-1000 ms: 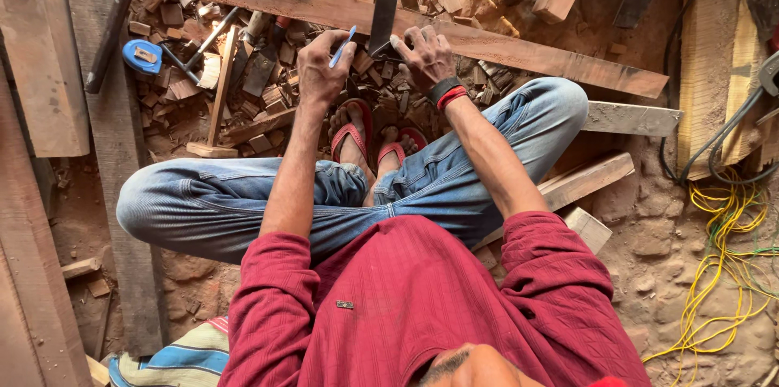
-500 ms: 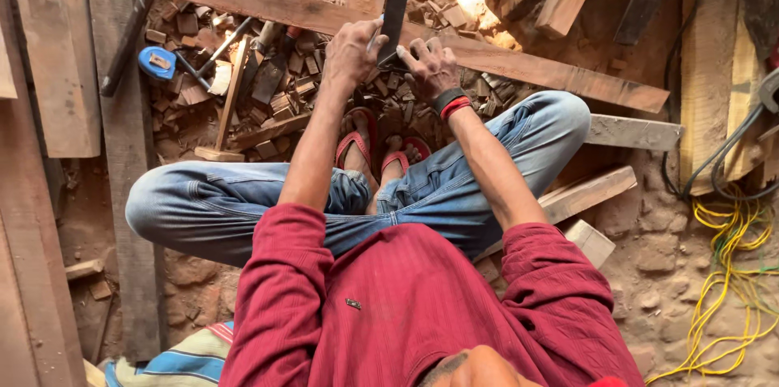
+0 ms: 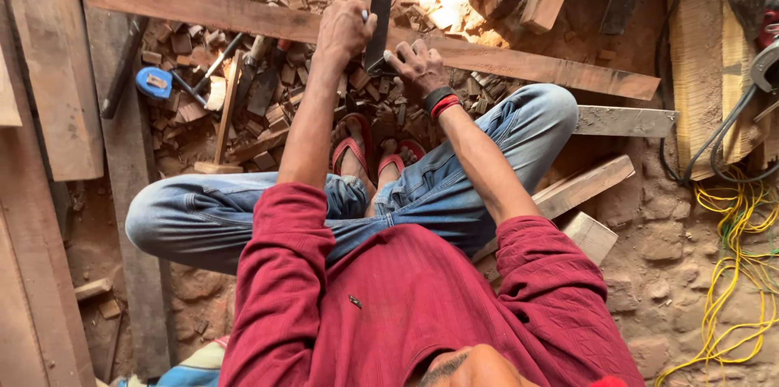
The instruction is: The person measures a wooden plank with a metal ruler and marks it with a pen. They then use a try square to draw a perpendicular line and cut the plank with a hand saw.
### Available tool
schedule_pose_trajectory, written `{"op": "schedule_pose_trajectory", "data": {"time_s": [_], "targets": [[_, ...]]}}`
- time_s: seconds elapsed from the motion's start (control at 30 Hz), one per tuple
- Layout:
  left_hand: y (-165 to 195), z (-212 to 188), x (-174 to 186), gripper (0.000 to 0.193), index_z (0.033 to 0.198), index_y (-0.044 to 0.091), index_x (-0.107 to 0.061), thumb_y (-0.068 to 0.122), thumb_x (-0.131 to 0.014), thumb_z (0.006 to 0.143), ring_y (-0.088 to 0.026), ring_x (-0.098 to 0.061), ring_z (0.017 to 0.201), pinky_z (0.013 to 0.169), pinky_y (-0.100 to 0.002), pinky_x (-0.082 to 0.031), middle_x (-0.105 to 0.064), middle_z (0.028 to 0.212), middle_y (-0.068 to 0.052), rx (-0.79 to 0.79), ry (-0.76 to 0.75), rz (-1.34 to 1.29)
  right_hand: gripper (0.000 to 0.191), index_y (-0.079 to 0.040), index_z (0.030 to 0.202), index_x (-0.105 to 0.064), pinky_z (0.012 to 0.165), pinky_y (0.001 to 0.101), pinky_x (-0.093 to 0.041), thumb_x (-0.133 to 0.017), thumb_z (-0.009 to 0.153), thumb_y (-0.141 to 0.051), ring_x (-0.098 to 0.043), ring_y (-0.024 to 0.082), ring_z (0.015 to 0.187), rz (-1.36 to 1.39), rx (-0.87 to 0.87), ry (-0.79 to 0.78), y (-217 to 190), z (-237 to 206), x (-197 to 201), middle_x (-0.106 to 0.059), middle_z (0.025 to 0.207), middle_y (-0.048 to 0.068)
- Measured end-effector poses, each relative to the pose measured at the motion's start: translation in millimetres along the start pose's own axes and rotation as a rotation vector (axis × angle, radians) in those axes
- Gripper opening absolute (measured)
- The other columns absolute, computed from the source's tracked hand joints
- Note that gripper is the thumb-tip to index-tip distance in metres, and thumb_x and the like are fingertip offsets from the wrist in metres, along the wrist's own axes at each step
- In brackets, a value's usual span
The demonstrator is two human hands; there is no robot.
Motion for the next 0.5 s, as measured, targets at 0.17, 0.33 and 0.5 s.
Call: {"op": "schedule_pose_trajectory", "data": {"time_s": [0.17,0.33,0.5], "targets": [[-3.6,-22.8,-6.8,0.023,0.086,0.007,-0.076,0.022,-0.066,0.101,-0.015,-0.06,0.052,0.05,-0.031,-0.055,-0.072,0.07,-0.009,-0.135,0.096,-0.033,0.048,-0.025,0.128,-0.067,0.06,0.0332,-0.051,-0.078,0.081,-0.02,-0.057,0.021,0.095,-0.047,0.017,-0.01,1.6,1.2,0.5,-0.058,0.111,0.004],[-39.9,-99.9,-20.7,0.015,0.09,0.008,-0.077,0.021,-0.073,0.097,-0.028,-0.069,0.07,0.069,-0.041,-0.058,-0.073,0.079,-0.016,-0.206,0.12,-0.083,0.053,-0.021,0.127,-0.066,0.066,0.0387,-0.051,-0.079,0.076,-0.026,-0.057,0.024,0.1,0.073,0.005,0.027,-0.9,-2.0,4.4,-0.059,0.112,0.005],[-65.7,-122.1,-16.8,0.012,0.095,0.016,-0.08,0.027,-0.075,0.094,-0.029,-0.071,0.074,0.066,-0.044,-0.057,-0.074,0.082,-0.013,0.031,0.077,0.049,0.05,-0.012,0.117,-0.061,0.066,0.0391,-0.05,-0.077,0.071,-0.025,-0.057,0.025,0.099,0.013,-0.011,-0.047,-6.0,5.4,11.6,-0.058,0.107,0.01]]}}
Point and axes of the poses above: each hand's wrist, its own z-axis towards the middle knuckle, its own x-axis out of the back of the hand, y = z × x, the point moved 2 cm from there along z, towards the middle knuckle
